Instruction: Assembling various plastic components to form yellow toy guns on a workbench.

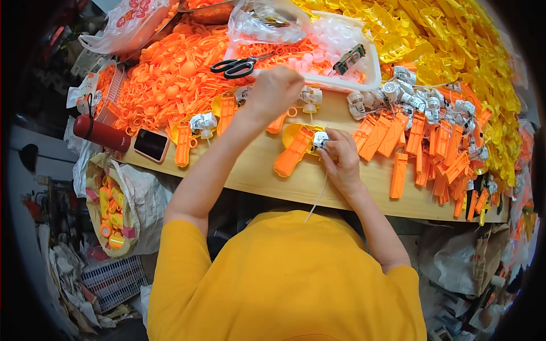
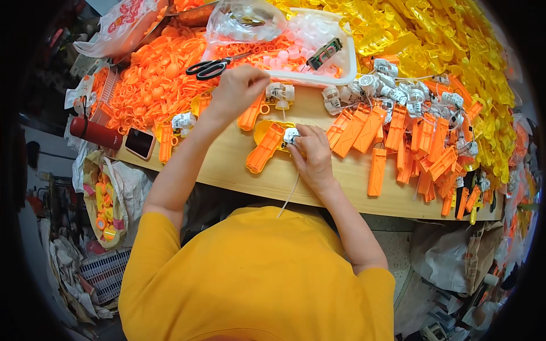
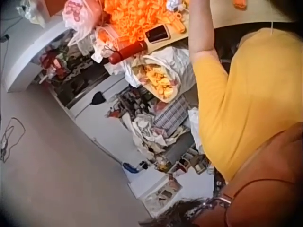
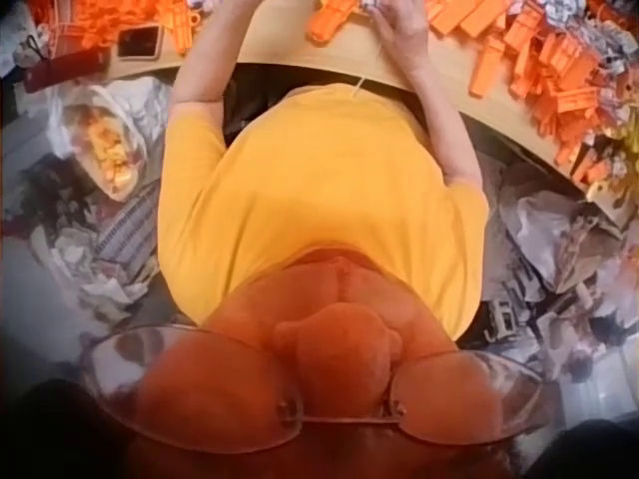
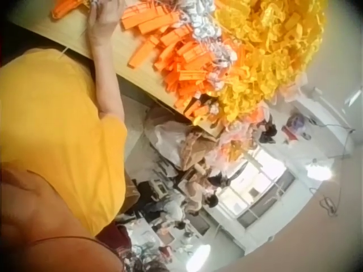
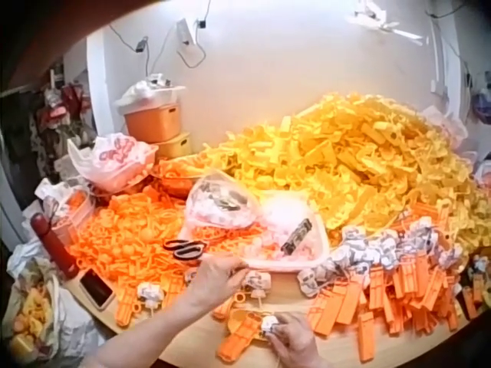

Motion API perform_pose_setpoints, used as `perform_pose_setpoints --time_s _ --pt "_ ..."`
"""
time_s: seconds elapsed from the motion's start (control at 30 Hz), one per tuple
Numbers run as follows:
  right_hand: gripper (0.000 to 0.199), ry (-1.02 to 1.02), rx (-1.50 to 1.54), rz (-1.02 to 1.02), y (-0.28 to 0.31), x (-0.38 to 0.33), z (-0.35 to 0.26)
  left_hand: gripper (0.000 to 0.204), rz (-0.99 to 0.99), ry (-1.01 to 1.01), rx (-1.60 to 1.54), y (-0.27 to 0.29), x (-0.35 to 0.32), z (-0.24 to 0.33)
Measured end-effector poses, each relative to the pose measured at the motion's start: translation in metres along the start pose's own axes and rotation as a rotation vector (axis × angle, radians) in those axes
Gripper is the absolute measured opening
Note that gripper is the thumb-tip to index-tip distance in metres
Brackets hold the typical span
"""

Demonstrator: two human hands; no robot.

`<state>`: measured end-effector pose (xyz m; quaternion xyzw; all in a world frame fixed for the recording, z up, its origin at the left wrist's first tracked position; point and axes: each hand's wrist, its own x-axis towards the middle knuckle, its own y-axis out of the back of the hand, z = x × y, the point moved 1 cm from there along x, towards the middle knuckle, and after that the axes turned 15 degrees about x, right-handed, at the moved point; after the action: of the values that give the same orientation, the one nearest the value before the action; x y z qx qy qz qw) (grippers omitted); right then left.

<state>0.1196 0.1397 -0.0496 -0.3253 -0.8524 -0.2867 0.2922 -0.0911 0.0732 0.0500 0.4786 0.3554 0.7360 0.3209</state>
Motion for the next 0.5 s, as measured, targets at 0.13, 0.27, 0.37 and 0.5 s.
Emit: perform_pose_setpoints --time_s 0.13,0.27,0.37,0.5 --pt "0.032 0.010 -0.018 -0.009 -0.001 0.002 -0.003 0.014 0.081 -0.087 0.083 -0.033 0.052 -0.026" --pt "0.036 0.038 -0.032 -0.034 -0.001 0.005 -0.003 0.017 -0.104 -0.099 0.093 -0.071 0.086 -0.034" --pt "0.036 0.036 -0.054 -0.031 0.001 0.006 -0.003 0.017 -0.339 -0.012 0.117 -0.086 0.099 -0.023" --pt "0.035 0.027 -0.040 -0.024 0.000 0.006 -0.003 0.020 -0.381 0.097 0.200 -0.099 0.110 -0.033"
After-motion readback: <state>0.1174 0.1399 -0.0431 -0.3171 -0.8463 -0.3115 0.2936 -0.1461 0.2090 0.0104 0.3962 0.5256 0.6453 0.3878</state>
